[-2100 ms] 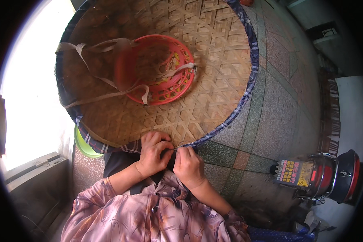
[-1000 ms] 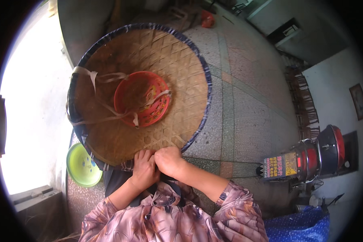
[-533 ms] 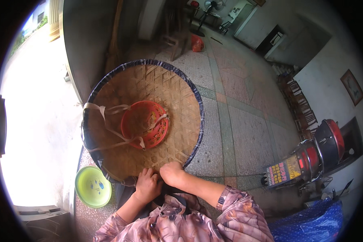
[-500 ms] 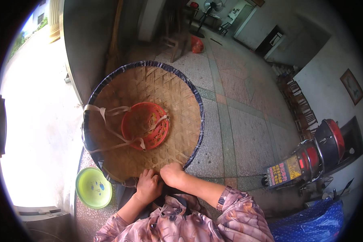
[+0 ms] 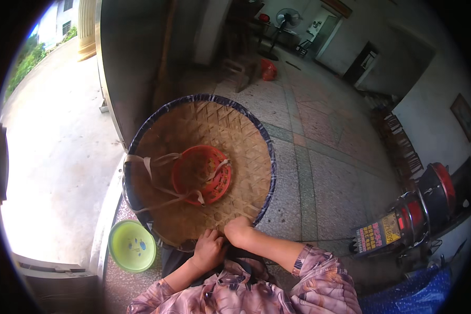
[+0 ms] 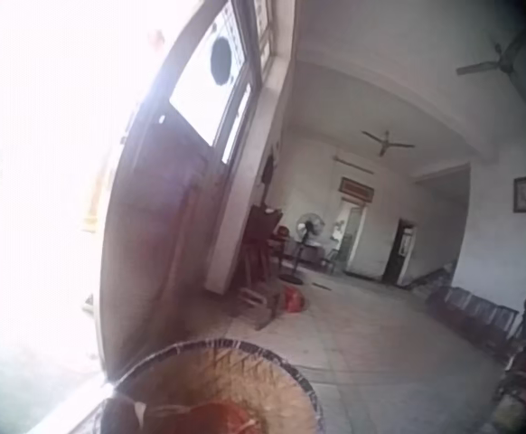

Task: Repairing the edge of a woven conical bamboo hat using a needle and thread.

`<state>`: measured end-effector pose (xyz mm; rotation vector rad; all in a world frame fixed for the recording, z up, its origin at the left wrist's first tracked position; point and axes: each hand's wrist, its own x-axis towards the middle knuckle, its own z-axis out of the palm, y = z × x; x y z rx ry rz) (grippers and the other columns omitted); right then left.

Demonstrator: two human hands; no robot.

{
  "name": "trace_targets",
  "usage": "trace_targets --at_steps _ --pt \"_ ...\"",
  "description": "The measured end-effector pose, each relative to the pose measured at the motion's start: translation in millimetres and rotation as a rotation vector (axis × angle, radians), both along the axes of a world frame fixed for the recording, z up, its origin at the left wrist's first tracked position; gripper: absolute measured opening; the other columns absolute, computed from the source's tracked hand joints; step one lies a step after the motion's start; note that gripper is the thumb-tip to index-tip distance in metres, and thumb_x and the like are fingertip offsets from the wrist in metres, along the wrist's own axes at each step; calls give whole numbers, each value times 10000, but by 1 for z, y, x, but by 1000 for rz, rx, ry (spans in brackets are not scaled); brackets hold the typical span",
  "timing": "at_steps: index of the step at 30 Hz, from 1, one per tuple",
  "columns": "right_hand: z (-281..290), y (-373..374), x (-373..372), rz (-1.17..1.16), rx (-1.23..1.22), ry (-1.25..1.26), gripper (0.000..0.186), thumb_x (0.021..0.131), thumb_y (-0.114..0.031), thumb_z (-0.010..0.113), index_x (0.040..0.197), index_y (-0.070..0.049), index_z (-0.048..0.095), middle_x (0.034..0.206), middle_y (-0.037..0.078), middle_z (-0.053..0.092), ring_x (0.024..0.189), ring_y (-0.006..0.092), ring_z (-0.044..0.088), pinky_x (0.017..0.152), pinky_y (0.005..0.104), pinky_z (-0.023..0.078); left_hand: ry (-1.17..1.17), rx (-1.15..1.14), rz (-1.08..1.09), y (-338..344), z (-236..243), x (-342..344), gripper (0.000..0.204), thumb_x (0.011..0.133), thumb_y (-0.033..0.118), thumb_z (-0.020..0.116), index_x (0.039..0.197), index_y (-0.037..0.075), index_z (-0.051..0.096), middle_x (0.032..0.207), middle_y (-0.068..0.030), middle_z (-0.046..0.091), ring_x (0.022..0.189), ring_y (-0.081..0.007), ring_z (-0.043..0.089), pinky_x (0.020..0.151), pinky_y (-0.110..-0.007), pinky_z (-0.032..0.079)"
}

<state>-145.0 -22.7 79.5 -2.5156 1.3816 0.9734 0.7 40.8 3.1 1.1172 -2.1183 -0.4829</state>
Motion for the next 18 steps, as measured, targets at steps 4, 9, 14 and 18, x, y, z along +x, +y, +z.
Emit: trace_targets --at_steps 4,9,14,18 --pt "1 2 -1 88 10 43 192 827 -196 675 920 -98 812 941 122 784 904 277 768 738 416 592 -36 -15 -1 3 2 2 204 736 179 753 906 76 709 1018 -90 629 993 -312 590 790 -437 490" --pt "17 4 -5 110 51 13 199 819 -209 677 913 -96 812 935 124 783 895 278 767 734 408 597 -52 -17 0 6 -2 2 216 714 181 755 901 86 708 1021 -80 626 991 -306 593 785 -441 485" --pt "9 11 -25 32 -14 -161 214 749 -243 694 805 -61 791 826 171 752 821 349 749 716 454 588 -38 11 -9 7 -4 2 213 710 171 752 903 93 709 1023 -76 625 998 -306 595 795 -439 487" --pt "0 6 -32 42 -133 -255 200 747 -237 691 777 -56 771 785 184 740 760 342 750 681 454 592 6 44 4 2 -8 4 207 718 149 743 917 100 711 1023 -65 631 1005 -294 598 802 -425 485"
